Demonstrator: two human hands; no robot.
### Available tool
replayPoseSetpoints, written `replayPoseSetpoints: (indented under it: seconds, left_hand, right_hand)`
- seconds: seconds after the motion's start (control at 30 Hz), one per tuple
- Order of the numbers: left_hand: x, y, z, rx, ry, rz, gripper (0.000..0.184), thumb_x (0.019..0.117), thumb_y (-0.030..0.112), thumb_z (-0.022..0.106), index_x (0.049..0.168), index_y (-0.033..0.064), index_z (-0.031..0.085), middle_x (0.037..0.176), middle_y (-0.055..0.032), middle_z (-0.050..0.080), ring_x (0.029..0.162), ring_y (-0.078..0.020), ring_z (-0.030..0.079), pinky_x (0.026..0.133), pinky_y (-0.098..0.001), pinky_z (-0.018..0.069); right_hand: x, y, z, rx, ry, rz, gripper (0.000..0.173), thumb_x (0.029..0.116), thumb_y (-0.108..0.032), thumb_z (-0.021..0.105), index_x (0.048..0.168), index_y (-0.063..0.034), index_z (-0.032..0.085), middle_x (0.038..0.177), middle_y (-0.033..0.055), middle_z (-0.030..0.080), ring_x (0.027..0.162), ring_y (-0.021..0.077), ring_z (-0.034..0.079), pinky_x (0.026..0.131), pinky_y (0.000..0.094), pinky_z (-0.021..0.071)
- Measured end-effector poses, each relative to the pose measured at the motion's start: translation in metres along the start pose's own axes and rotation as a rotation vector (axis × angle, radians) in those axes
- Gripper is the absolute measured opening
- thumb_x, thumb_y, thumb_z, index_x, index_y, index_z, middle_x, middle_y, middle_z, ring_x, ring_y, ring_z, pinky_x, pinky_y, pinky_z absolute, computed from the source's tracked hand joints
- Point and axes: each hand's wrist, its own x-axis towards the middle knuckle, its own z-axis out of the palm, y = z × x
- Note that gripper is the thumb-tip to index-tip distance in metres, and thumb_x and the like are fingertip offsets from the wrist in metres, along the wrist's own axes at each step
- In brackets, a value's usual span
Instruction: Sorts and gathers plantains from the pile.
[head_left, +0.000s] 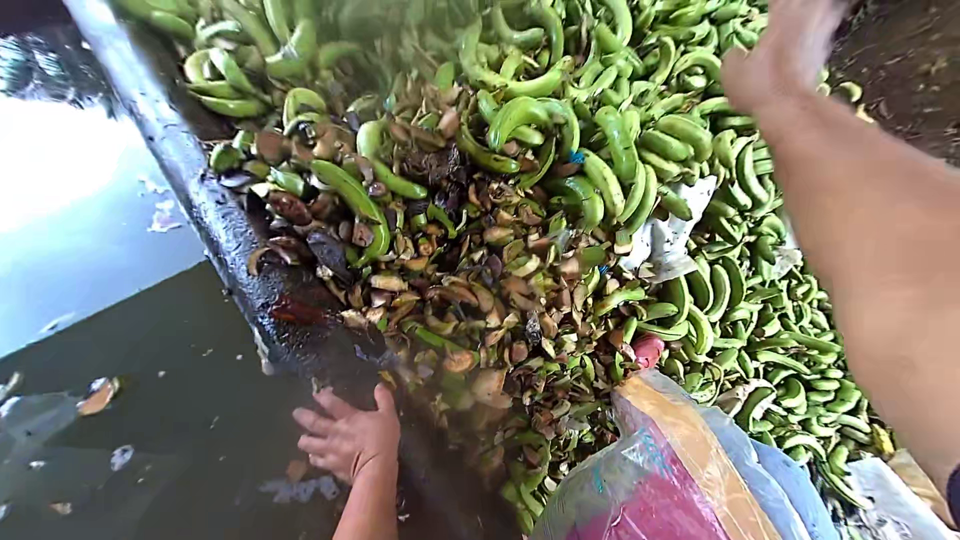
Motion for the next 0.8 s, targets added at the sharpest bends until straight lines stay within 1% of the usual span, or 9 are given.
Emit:
replayPoseSetpoints:
  seconds: [0.1,0.17,0.37,0.43,0.5,0.53,0.57,0.63,0.8]
  left_hand:
    - [0.0,-0.002,0.003,-0.005,0.024,-0.003,0.087,0.0985,0.054,0.059,0.163,0.0059,0.025,0.169,-0.03,0.01,0.148,-0.0581,0.026,0.11,-0.0711,0.0332]
    - [-0.001,-0.003,0.006,-0.006,0.043,-0.006,0.086,0.0984,0.053,0.059,0.162,0.0056,0.025,0.168,-0.0303,0.011,0.147,-0.0588,0.026,0.109,-0.0717,0.0331]
    - [-0.002,-0.007,0.008,-0.021,0.081,-0.015,0.087,0.0971,0.05,0.062,0.162,0.0047,0.026,0.168,-0.0319,0.012,0.147,-0.0586,0.026,0.112,-0.0702,0.0307]
    - [-0.002,-0.007,0.008,-0.016,0.093,-0.008,0.087,0.0964,0.05,0.063,0.161,0.0037,0.027,0.167,-0.0323,0.013,0.147,-0.0587,0.028,0.111,-0.0702,0.0323]
    - [-0.001,-0.007,0.009,-0.01,0.101,-0.011,0.087,0.096,0.048,0.065,0.161,0.0025,0.028,0.167,-0.0329,0.014,0.146,-0.0591,0.029,0.11,-0.0701,0.0332]
    - [-0.001,-0.006,0.008,-0.005,0.103,-0.016,0.087,0.096,0.047,0.065,0.16,0.0019,0.029,0.166,-0.0331,0.014,0.146,-0.0587,0.029,0.111,-0.0697,0.0331]
    - [-0.001,-0.005,0.007,0.011,0.099,-0.023,0.087,0.096,0.048,0.065,0.16,0.0018,0.029,0.166,-0.0329,0.015,0.146,-0.0578,0.03,0.111,-0.069,0.0335]
    - [0.0,-0.002,0.005,0.057,0.081,-0.045,0.087,0.0962,0.051,0.064,0.161,0.0038,0.029,0.167,-0.0309,0.017,0.146,-0.055,0.032,0.11,-0.0666,0.0359]
    - [-0.003,0.005,0.001,0.068,0.058,-0.055,0.087,0.0974,0.053,0.061,0.162,0.0058,0.027,0.168,-0.0289,0.015,0.146,-0.0537,0.033,0.109,-0.0649,0.038]
  right_hand:
    - [-0.019,0.015,0.084,-0.006,-0.346,-0.087,0.064,0.0976,-0.016,0.068,0.152,0.005,0.041,0.148,0.0399,0.044,0.135,0.0578,0.046,0.107,0.0728,0.0386]
    - [-0.026,0.016,0.139,0.04,-0.436,-0.029,0.078,0.0941,-0.02,0.074,0.159,-0.0027,0.033,0.15,0.0396,0.04,0.131,0.059,0.049,0.102,0.0727,0.0431]
    - [-0.014,0.002,0.228,0.094,-0.441,0.231,0.119,0.0837,-0.04,0.087,0.167,-0.0159,0.006,0.164,0.0355,0.018,0.143,0.0583,0.034,0.107,0.069,0.0401]
    - [-0.015,0.002,0.245,0.051,-0.378,0.237,0.124,0.0805,-0.038,0.09,0.168,-0.0166,0.003,0.166,0.0335,0.014,0.145,0.0583,0.031,0.107,0.0713,0.0377]
    - [-0.02,0.001,0.245,0.065,-0.331,0.225,0.118,0.0799,-0.022,0.089,0.168,-0.015,0.01,0.165,0.0333,0.019,0.144,0.0591,0.031,0.107,0.0727,0.036]
    - [-0.02,-0.003,0.227,0.053,-0.447,0.245,0.112,0.0867,-0.017,0.082,0.168,-0.0161,0.005,0.167,0.0313,0.016,0.147,0.0564,0.028,0.111,0.069,0.0346]
    - [-0.013,-0.009,0.202,0.001,-0.654,0.268,0.108,0.0965,-0.019,0.073,0.166,-0.0179,-0.01,0.169,0.0293,0.005,0.152,0.0524,0.022,0.117,0.0636,0.0319]
    - [-0.012,0.0,0.215,0.014,-0.362,0.196,0.111,0.0802,-0.014,0.082,0.167,-0.0155,0.013,0.155,0.0387,0.032,0.134,0.0603,0.044,0.1,0.0704,0.0442]
    - [-0.05,0.01,0.139,-0.058,-0.395,-0.144,0.105,0.0813,-0.019,0.084,0.166,-0.0209,0.022,0.147,0.0427,0.036,0.126,0.063,0.046,0.091,0.0726,0.0456]
